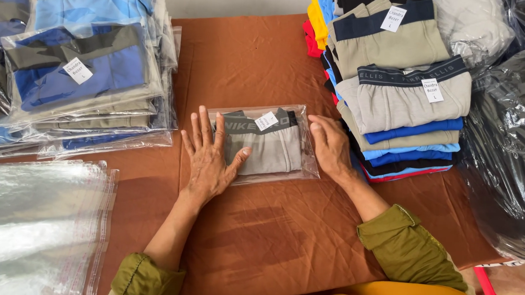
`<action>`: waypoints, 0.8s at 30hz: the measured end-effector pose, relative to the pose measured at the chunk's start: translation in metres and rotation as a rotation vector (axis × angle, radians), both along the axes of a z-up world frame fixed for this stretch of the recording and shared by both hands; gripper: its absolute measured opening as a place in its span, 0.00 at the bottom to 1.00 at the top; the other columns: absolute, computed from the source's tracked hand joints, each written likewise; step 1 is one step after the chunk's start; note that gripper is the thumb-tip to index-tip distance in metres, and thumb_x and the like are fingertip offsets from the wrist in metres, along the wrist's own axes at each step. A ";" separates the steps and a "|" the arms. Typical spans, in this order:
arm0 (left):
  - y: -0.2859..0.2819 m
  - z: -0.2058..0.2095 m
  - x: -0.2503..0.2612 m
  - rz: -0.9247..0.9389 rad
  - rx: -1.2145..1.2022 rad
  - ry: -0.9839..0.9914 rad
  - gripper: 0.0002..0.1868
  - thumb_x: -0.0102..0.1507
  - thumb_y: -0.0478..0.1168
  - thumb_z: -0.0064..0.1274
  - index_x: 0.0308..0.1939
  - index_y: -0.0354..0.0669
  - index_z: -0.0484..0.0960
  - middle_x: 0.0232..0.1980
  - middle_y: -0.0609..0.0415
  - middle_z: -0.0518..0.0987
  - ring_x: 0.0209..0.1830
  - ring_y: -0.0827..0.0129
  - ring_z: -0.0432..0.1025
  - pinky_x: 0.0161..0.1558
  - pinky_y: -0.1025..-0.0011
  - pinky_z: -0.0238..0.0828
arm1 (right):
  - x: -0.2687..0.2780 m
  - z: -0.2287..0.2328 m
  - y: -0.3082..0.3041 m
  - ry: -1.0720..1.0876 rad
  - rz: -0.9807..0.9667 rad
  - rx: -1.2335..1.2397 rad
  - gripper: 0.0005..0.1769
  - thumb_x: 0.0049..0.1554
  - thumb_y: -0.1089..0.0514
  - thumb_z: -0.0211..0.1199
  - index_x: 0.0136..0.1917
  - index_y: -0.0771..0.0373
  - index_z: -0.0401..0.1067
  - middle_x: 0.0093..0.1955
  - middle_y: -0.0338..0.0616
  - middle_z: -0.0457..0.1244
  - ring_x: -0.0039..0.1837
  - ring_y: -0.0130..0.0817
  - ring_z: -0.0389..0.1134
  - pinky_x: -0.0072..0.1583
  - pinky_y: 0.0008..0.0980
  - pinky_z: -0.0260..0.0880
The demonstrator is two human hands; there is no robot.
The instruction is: Packaging folded underwear into plastic bags and sealing them for shipment
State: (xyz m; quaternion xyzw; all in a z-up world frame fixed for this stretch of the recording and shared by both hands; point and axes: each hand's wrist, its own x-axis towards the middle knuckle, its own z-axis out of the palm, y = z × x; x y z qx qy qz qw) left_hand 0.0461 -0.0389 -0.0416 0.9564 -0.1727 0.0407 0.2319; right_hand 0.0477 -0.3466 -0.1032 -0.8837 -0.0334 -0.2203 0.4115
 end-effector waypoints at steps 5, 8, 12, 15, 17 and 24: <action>-0.004 -0.009 -0.002 -0.007 0.101 0.007 0.55 0.63 0.78 0.33 0.81 0.44 0.45 0.83 0.36 0.31 0.83 0.40 0.24 0.73 0.34 0.17 | 0.001 -0.001 0.002 0.026 0.013 -0.184 0.22 0.69 0.45 0.47 0.71 0.50 0.70 0.71 0.40 0.62 0.72 0.43 0.58 0.69 0.44 0.54; -0.009 -0.018 -0.003 -0.036 0.205 0.027 0.57 0.62 0.81 0.31 0.81 0.45 0.46 0.83 0.36 0.32 0.83 0.40 0.24 0.73 0.33 0.16 | -0.010 0.011 0.009 0.136 0.042 -0.437 0.28 0.70 0.40 0.40 0.77 0.49 0.62 0.78 0.42 0.55 0.79 0.53 0.48 0.71 0.55 0.47; -0.011 -0.013 -0.004 -0.052 0.215 0.064 0.57 0.62 0.82 0.29 0.81 0.45 0.47 0.84 0.36 0.33 0.83 0.40 0.25 0.73 0.34 0.16 | -0.014 0.020 0.013 0.176 0.042 -0.587 0.31 0.70 0.38 0.37 0.78 0.52 0.60 0.80 0.46 0.53 0.80 0.61 0.45 0.72 0.58 0.45; -0.009 -0.014 -0.005 -0.042 0.189 0.062 0.57 0.61 0.82 0.31 0.81 0.46 0.47 0.84 0.37 0.34 0.83 0.41 0.27 0.74 0.34 0.17 | -0.008 0.004 0.006 0.078 0.047 -0.541 0.27 0.70 0.43 0.42 0.77 0.51 0.63 0.78 0.46 0.56 0.79 0.57 0.48 0.72 0.55 0.47; -0.005 -0.007 -0.003 0.009 0.180 0.043 0.56 0.62 0.80 0.31 0.81 0.45 0.49 0.83 0.36 0.38 0.83 0.40 0.31 0.74 0.34 0.23 | -0.003 -0.002 -0.004 -0.023 0.034 -0.404 0.21 0.69 0.47 0.48 0.69 0.55 0.70 0.69 0.45 0.62 0.72 0.51 0.57 0.69 0.46 0.55; 0.060 -0.057 0.023 0.348 0.228 0.032 0.23 0.63 0.67 0.44 0.48 0.64 0.86 0.45 0.57 0.80 0.51 0.54 0.76 0.50 0.58 0.73 | -0.011 0.018 -0.011 0.204 -0.043 -0.304 0.12 0.52 0.45 0.69 0.34 0.52 0.77 0.33 0.40 0.65 0.40 0.43 0.71 0.42 0.37 0.70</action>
